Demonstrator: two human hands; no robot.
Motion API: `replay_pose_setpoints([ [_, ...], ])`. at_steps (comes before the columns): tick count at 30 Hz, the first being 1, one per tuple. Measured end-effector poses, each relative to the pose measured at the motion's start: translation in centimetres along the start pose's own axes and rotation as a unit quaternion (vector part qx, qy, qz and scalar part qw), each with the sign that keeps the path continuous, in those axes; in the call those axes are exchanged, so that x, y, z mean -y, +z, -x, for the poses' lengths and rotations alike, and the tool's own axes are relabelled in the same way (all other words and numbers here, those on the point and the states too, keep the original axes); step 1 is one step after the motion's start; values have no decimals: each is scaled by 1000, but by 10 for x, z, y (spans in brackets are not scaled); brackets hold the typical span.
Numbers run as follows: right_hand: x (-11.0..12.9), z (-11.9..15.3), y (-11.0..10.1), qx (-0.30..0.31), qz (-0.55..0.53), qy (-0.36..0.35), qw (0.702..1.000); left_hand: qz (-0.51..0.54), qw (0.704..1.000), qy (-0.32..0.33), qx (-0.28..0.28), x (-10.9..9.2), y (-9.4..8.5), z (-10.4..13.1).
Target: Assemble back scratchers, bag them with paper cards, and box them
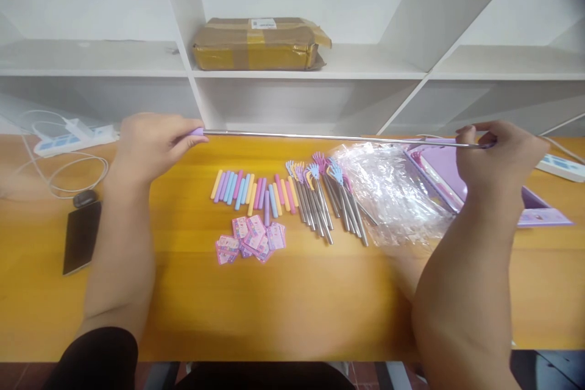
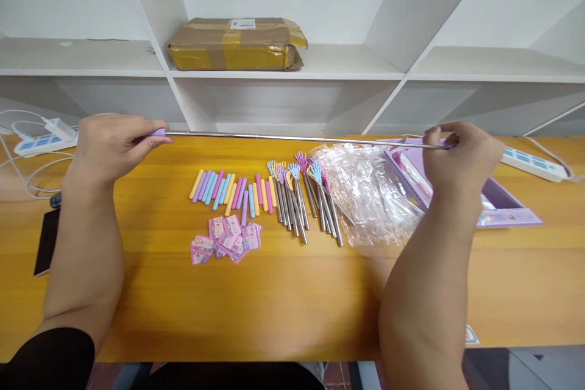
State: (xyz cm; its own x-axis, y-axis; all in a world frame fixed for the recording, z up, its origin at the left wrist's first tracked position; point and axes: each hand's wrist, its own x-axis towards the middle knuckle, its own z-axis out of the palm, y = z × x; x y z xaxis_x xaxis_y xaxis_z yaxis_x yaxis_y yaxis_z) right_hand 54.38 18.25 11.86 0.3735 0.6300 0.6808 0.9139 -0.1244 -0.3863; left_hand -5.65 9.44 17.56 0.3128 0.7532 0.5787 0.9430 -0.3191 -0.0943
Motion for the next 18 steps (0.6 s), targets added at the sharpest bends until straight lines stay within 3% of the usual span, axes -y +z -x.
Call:
replay_pose_setpoints([
  [10,-7,-2,5,-18,-5,-23,1000,-31,999,19,-1,3,-3,0],
  [18,-13,-7,-4,-60,24,-28,998,-45,999,13,-18,-10,-24,4],
])
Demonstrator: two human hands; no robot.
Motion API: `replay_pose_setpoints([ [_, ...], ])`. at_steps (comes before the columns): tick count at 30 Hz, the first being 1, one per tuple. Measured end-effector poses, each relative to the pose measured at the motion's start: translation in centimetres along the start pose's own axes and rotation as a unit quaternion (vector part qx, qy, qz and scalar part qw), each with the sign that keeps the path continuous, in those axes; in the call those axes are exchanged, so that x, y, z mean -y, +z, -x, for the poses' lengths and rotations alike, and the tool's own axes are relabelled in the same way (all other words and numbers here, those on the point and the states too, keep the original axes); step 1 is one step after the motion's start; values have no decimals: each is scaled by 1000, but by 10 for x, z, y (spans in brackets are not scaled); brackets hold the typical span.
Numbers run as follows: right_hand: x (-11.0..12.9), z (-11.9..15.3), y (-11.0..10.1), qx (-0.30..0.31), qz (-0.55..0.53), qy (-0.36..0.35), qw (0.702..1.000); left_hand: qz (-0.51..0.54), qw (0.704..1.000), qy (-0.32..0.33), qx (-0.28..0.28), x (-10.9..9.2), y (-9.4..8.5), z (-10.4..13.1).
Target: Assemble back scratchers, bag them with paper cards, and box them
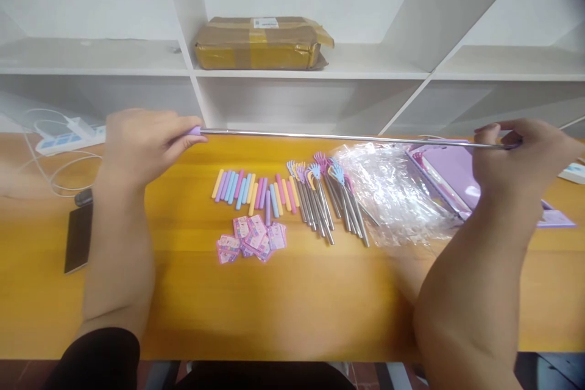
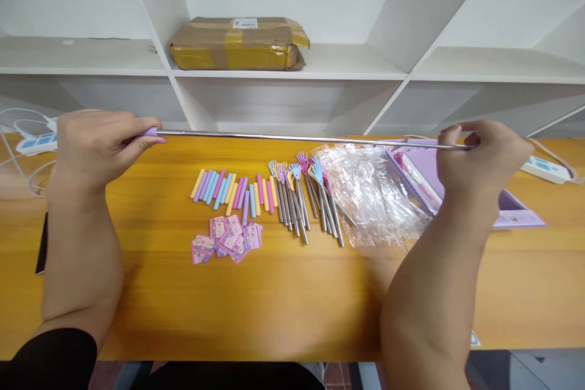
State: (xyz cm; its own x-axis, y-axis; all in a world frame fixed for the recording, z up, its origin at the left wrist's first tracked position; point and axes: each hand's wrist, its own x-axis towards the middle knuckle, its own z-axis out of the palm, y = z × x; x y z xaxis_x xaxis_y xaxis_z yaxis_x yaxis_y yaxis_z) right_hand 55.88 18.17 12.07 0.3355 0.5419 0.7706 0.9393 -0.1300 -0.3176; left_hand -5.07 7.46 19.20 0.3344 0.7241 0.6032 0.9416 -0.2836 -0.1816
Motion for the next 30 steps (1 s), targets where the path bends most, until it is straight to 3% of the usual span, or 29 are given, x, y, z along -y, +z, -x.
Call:
replay_pose_setpoints([
  [5,18,0,-9,8,11,-19,1000,3,1000,8,17,-13,3,-2],
  [11,81,17,-14,59,-38,-95,993,47,998,6,44,-62,26,-13],
  [17,165,65,-32,128,-87,-136,979,100,994,-17,50,-127,27,-7],
  [21,205,110,-48,185,-123,-193,956,146,987,-4,64,-154,32,4],
  [25,219,133,-59,221,-137,-239,936,167,984,9,68,-165,38,10],
  [30,204,102,-73,306,-180,-253,900,160,986,10,49,-157,36,8],
])
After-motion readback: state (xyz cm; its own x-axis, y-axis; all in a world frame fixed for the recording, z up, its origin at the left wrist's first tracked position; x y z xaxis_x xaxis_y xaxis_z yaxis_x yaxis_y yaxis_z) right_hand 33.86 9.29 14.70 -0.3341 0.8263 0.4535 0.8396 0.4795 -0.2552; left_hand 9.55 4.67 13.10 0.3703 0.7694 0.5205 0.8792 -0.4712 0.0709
